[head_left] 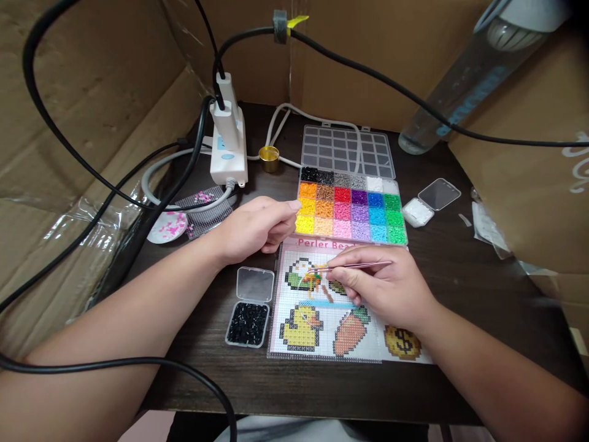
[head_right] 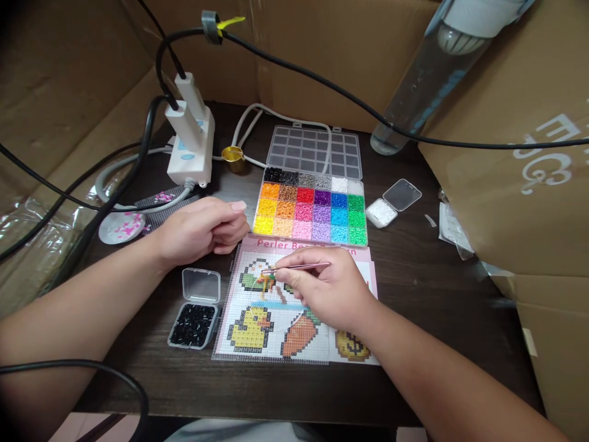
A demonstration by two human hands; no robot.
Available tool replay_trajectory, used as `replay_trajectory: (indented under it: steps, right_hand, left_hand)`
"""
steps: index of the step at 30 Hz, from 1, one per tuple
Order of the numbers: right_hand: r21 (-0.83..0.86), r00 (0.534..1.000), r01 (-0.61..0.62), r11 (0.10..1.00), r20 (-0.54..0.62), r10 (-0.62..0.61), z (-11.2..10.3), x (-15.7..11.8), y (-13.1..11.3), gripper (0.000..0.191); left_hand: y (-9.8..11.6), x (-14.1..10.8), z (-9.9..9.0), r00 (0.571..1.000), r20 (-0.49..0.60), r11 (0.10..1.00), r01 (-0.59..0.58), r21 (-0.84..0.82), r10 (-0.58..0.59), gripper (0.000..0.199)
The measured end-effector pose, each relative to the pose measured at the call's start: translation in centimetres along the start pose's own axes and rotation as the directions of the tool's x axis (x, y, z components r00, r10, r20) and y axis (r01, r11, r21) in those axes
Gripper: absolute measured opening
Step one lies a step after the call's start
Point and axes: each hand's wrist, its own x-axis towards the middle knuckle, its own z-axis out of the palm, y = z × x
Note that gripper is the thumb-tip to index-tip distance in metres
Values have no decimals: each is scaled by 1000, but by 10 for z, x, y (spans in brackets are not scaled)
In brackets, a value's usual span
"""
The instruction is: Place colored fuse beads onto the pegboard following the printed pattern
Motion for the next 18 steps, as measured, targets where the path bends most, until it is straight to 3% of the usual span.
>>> replay_trajectory:
  steps: [9,18]
  right_hand:
    - [-21,999,29,999,15,-29,0,0,1,9]
    - [53,999,-36,998,3,36,-1,0,3,14]
  left_hand:
    - [1,0,0,1000,11,1000,-1,7,1,53]
    - [1,0,0,1000,-1,1000,0,22,0,53]
